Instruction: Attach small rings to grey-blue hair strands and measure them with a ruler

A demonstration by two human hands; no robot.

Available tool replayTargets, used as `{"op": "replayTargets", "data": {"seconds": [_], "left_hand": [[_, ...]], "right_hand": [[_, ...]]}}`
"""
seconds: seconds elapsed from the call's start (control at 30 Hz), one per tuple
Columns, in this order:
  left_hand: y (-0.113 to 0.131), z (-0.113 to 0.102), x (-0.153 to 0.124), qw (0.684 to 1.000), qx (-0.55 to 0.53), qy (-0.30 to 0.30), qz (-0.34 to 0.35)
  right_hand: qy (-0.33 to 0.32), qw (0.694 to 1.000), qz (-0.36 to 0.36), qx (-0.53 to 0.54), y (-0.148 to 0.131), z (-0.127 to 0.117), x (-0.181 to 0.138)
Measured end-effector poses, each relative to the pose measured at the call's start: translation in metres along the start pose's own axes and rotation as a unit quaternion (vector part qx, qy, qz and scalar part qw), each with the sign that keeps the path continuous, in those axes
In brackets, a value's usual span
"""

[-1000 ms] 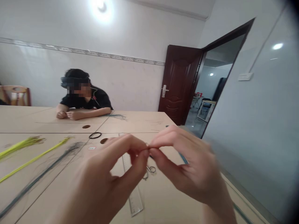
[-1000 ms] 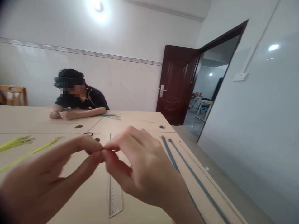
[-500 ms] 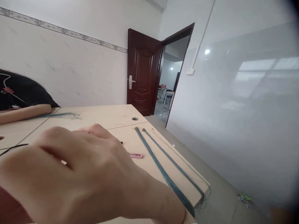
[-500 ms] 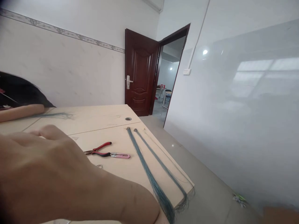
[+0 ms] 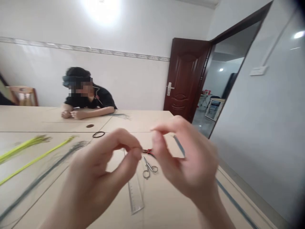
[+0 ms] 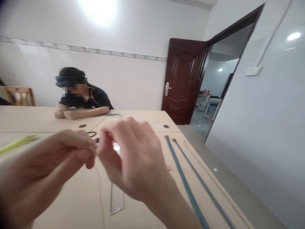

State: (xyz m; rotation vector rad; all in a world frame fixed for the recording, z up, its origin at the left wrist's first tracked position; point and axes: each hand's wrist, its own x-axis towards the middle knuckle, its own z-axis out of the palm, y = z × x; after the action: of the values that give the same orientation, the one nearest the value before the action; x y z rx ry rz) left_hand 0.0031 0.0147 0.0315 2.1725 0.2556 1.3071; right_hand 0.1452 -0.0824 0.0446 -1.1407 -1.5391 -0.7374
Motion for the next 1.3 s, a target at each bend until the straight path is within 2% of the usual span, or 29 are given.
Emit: {"op": "replayTargets", "data": {"seconds": [0.07,0.17,0.3,0.43,0.67,0.83,0.97,1.07,1.2,1.3], "left_hand": [[0.009,0.007,0.004,0.997,-0.062,-0.053,-0.008],[0.009,0.012,0.010,0.980,-0.171,-0.091,-0.049],[0.004,0.010,0.011,0.950,-0.271,-0.128,-0.089],[0.003,0.009,0.008,0.926,-0.332,-0.143,-0.109],[0.005,0.008,0.008,0.938,-0.296,-0.136,-0.116],[0.012,0.007,0.004,0.987,-0.130,-0.059,-0.067],[0.016,0.008,0.001,0.998,-0.050,-0.025,-0.027],[0.016,0.009,0.001,0.998,-0.046,-0.029,-0.023],[0.015,0.011,0.004,0.995,-0.068,-0.065,-0.035],[0.016,0.012,0.005,0.995,-0.072,-0.061,-0.032]], "right_hand": [[0.002,0.997,0.058,0.052,0.003,-0.001,-0.002],[-0.056,0.984,0.109,0.126,0.003,-0.005,-0.002],[-0.140,0.975,0.081,0.151,0.004,-0.008,-0.001],[-0.142,0.973,0.046,0.176,0.007,-0.005,-0.002],[-0.123,0.970,0.063,0.200,0.010,-0.002,-0.004],[-0.111,0.975,0.082,0.173,0.008,-0.005,-0.002],[-0.119,0.973,0.112,0.163,0.008,-0.007,-0.001],[-0.124,0.973,0.113,0.158,0.009,-0.009,-0.001],[-0.133,0.969,0.113,0.173,0.011,-0.010,-0.002],[-0.132,0.967,0.111,0.188,0.011,-0.009,-0.002]]}}
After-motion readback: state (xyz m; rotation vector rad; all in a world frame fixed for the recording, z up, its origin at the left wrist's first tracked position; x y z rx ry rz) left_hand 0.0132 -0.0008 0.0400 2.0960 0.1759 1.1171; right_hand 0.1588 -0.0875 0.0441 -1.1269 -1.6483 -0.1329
